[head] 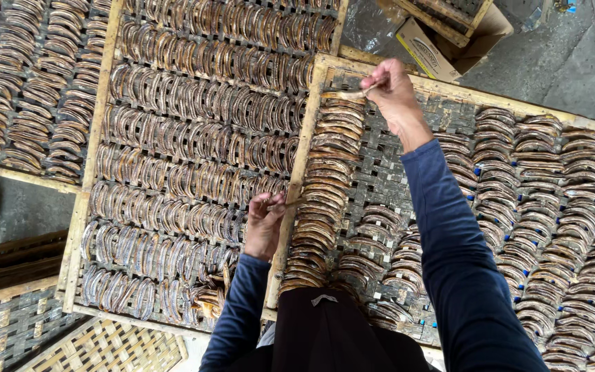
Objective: The person lifts and repositions large bamboo drying trays filled with dried fish, then flips and rearranges the fish one at a time, laying them in neat rows across the tray mesh. They occasionally move a tray aside to reach the fish underneath and continue turning the fish over by hand.
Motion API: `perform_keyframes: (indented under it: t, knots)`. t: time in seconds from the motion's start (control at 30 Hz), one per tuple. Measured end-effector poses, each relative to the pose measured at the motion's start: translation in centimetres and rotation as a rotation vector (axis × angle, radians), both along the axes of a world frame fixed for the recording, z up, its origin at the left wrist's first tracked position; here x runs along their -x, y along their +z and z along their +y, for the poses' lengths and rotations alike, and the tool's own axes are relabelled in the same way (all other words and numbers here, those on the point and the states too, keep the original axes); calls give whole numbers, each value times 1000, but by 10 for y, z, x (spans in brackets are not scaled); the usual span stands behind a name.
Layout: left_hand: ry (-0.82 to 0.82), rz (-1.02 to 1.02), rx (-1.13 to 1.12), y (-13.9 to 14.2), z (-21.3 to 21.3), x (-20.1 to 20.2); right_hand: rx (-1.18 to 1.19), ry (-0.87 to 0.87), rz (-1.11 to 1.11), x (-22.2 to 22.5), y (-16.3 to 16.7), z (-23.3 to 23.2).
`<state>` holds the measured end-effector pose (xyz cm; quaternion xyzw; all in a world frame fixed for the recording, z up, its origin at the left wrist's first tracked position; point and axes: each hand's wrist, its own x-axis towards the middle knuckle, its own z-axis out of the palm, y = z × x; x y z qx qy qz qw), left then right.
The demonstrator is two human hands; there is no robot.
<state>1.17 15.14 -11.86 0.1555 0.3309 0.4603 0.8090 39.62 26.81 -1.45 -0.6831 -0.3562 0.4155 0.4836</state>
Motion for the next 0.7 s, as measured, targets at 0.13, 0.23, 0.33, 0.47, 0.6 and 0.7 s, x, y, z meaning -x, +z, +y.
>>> perform_keyframes:
  t: [0.13,0.23,0.33,0.47,0.6,0.7]
  knots:
    - [43,65,-20,1,-7,25,326,300,-701,-7,14,5]
    - [43,66,-17,10,-4,32,282,477,-944,-16,21,11]
    - [-6,91,-38,21,-1,31,259,516,-776,-13,16,27]
    - [-95,361,-69,29,-1,20,69,553,-866,3,3,39]
    - [-81,441,-120,27,-8,13,-79,555,-886,23,-5,41]
    - [-74,467,-122,22,-7,12,-242,535,-1097,35,-8,44]
